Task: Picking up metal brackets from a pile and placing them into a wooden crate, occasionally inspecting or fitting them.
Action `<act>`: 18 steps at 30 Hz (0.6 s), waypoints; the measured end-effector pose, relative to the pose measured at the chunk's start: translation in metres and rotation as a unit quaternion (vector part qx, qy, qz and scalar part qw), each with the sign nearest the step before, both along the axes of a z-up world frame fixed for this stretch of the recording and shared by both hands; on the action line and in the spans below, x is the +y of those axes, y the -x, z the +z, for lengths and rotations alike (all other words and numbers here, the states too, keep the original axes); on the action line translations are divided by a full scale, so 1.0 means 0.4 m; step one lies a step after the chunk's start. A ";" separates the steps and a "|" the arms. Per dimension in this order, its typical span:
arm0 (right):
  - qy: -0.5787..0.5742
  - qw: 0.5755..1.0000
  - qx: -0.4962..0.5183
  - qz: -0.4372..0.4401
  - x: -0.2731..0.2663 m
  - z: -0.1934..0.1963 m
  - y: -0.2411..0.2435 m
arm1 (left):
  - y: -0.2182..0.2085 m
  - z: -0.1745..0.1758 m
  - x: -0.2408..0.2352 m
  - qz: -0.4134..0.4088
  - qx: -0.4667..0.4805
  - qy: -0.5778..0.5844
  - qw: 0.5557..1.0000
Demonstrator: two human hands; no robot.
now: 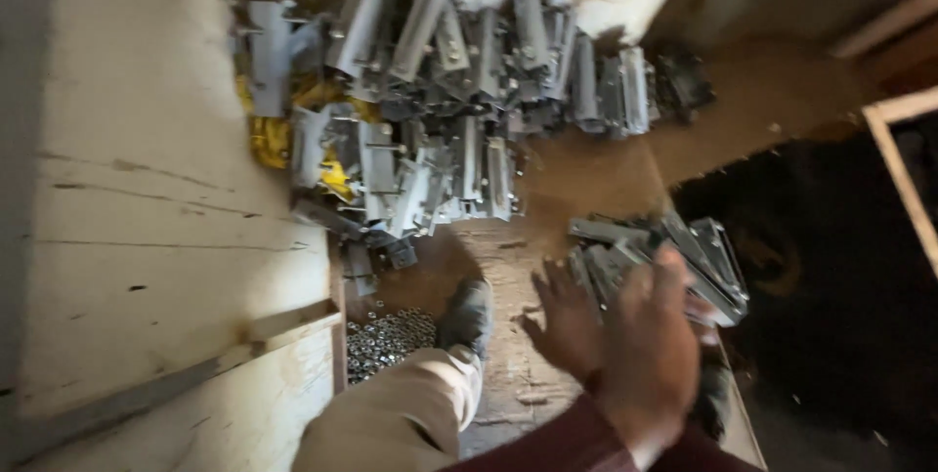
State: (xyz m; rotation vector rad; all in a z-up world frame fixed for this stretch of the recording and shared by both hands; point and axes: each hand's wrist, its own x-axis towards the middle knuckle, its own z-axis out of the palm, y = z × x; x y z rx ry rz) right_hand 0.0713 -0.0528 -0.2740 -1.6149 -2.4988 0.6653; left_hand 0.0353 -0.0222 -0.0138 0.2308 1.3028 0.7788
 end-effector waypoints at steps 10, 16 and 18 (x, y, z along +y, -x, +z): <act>0.423 0.790 0.380 -0.228 0.123 0.146 0.382 | -0.008 0.028 -0.005 0.044 -0.057 0.066 0.995; 0.543 0.608 0.479 -0.327 0.217 0.225 0.526 | 0.049 0.058 0.032 0.135 -0.104 0.074 0.983; 0.531 0.520 0.551 -0.380 0.243 0.193 0.553 | 0.103 0.097 0.057 0.143 -0.079 0.039 0.986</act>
